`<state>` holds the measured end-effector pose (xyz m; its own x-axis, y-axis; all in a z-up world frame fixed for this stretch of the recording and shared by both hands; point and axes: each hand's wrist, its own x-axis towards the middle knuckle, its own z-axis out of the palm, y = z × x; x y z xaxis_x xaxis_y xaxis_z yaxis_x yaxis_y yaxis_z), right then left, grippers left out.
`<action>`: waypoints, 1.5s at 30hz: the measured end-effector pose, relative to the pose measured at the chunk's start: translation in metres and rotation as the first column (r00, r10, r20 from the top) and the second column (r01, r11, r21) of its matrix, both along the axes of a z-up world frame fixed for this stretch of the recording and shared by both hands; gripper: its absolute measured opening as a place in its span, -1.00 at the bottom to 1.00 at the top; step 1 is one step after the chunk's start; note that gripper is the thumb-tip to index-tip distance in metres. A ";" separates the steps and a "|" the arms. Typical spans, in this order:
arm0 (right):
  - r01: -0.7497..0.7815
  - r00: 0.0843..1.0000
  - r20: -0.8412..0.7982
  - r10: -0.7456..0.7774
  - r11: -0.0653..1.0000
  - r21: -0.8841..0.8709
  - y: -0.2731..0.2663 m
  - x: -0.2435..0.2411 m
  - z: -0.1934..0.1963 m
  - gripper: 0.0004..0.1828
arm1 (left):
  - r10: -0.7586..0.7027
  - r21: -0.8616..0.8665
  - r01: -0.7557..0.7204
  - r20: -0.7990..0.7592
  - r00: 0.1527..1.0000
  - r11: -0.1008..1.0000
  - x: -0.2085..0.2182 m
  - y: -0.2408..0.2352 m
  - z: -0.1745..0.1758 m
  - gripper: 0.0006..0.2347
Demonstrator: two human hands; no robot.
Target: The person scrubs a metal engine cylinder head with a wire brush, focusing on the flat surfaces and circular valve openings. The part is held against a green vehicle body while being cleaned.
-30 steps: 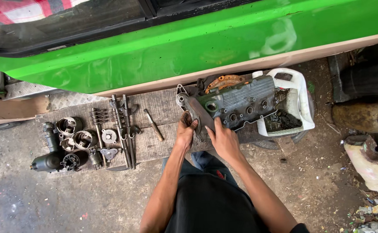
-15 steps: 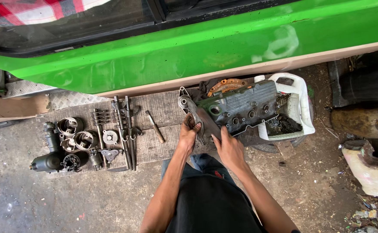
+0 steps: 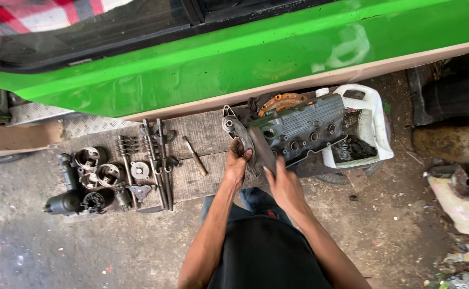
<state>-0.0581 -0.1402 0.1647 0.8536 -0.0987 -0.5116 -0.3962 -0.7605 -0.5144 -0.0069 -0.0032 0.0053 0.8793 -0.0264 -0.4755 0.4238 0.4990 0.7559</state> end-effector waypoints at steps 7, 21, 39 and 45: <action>-0.045 0.994 0.100 0.044 0.999 0.002 -0.010 0.004 -0.003 -0.38 | -0.064 0.033 0.066 -0.036 0.997 0.997 -0.003 -0.001 -0.001 -0.41; -0.017 1.000 0.000 0.017 0.999 -0.028 0.019 0.036 0.037 -0.46 | -0.028 -0.014 0.028 -0.024 0.999 1.000 -0.009 0.001 -0.014 -0.38; 0.008 0.997 0.076 -0.007 1.000 -0.014 0.016 0.011 0.022 -0.39 | -0.081 0.071 0.084 -0.036 0.996 0.994 -0.005 0.003 -0.029 -0.40; 0.039 0.990 -0.140 -0.022 0.992 0.118 0.004 0.018 0.013 -0.46 | -0.067 0.081 0.070 -0.035 0.997 0.994 -0.008 -0.005 -0.019 -0.37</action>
<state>-0.0401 -0.1362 0.1772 0.7717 -0.0543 -0.6337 -0.4918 -0.6827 -0.5404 -0.0152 -0.0081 -0.0136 0.8610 -0.0460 -0.5065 0.4796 0.4046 0.7786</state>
